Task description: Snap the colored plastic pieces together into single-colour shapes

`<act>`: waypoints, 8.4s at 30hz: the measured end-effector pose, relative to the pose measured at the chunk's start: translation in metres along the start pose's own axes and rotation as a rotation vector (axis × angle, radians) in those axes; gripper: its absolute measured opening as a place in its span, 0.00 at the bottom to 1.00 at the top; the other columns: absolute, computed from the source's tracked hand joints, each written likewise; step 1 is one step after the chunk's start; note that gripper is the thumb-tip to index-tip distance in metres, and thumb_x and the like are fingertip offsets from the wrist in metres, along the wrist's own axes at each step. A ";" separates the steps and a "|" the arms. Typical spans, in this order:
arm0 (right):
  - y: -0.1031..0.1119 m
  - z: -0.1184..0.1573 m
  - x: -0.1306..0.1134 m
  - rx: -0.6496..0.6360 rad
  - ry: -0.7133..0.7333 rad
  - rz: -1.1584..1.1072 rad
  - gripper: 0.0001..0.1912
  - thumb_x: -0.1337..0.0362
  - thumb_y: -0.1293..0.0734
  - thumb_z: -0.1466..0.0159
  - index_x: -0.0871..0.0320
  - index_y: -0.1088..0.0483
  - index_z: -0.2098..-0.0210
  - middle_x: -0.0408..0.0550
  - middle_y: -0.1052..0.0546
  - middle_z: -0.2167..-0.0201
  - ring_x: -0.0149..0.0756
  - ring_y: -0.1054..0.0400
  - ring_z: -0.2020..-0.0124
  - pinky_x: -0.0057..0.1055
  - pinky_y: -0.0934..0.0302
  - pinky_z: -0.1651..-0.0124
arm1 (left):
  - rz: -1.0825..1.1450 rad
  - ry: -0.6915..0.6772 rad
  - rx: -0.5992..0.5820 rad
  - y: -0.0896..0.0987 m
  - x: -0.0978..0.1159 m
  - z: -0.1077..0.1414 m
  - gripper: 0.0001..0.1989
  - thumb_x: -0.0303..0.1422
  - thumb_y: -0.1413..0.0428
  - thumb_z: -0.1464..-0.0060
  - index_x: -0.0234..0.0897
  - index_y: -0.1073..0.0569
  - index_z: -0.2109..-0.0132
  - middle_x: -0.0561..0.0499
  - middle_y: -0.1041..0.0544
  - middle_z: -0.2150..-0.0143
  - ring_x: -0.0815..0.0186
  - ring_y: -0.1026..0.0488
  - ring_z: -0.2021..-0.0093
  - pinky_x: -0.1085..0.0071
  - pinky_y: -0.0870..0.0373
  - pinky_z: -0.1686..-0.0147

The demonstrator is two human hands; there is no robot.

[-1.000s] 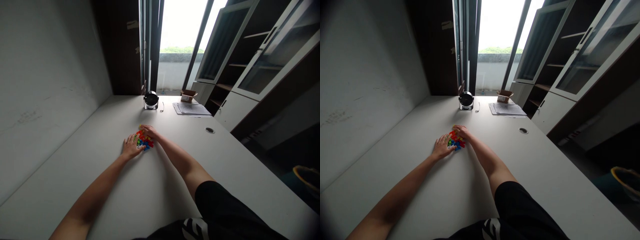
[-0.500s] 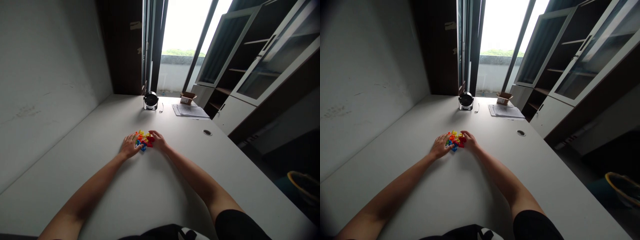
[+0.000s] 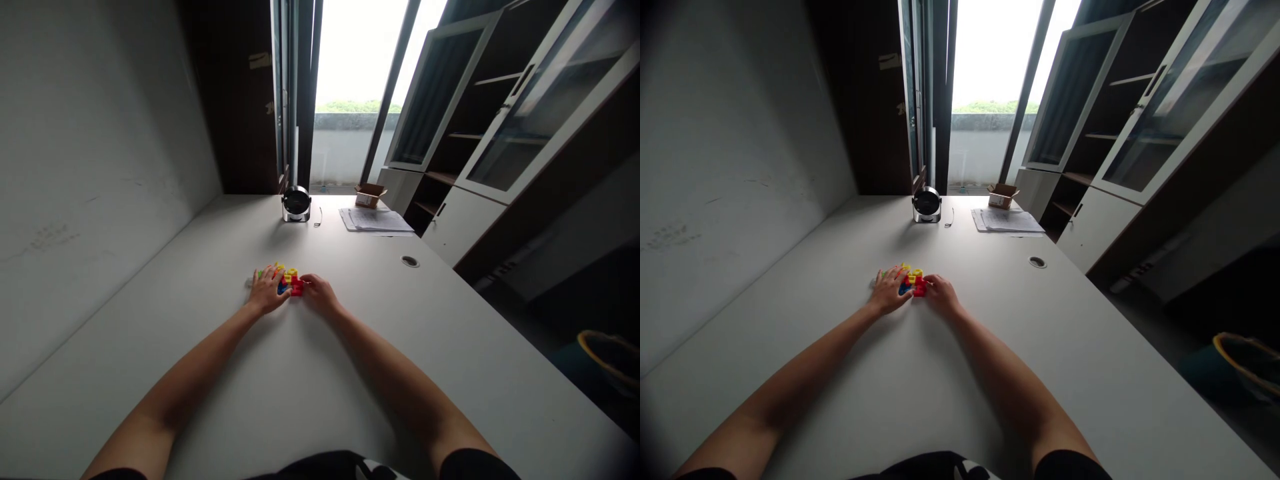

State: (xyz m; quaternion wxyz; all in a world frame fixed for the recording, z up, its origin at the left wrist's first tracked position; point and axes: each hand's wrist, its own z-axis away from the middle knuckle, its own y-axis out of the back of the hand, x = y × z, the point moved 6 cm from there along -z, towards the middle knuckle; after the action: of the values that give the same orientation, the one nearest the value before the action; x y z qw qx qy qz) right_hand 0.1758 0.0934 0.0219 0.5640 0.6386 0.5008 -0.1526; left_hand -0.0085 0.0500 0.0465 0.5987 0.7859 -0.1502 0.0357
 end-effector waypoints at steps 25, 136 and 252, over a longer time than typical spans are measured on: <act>-0.005 0.004 -0.007 -0.075 0.100 0.482 0.15 0.62 0.34 0.32 0.51 0.27 0.46 0.51 0.28 0.41 0.44 0.38 0.39 0.40 0.44 0.37 | -0.125 -0.097 -0.004 -0.006 0.012 -0.003 0.23 0.41 0.49 0.36 0.46 0.30 0.37 0.46 0.37 0.30 0.50 0.48 0.28 0.47 0.60 0.29; 0.042 0.034 -0.018 -0.013 0.266 0.340 0.15 0.67 0.38 0.32 0.54 0.25 0.49 0.48 0.19 0.57 0.36 0.26 0.57 0.29 0.36 0.50 | 0.941 0.011 -0.097 -0.038 0.052 -0.014 0.16 0.42 0.45 0.39 0.35 0.23 0.55 0.47 0.19 0.63 0.65 0.22 0.67 0.70 0.27 0.66; 0.050 0.032 -0.009 0.138 0.231 0.083 0.14 0.52 0.35 0.30 0.53 0.29 0.53 0.45 0.22 0.68 0.33 0.29 0.71 0.30 0.34 0.65 | 1.187 -0.038 -0.058 -0.044 0.052 -0.016 0.18 0.42 0.40 0.42 0.35 0.26 0.51 0.44 0.22 0.53 0.65 0.23 0.63 0.67 0.24 0.63</act>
State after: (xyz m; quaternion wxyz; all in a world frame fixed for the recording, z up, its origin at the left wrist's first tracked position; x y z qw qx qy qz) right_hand 0.2245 0.0682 0.0467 0.4632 0.7093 0.5239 -0.0889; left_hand 0.0550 0.0659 0.0224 0.4948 0.5513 -0.5756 0.3463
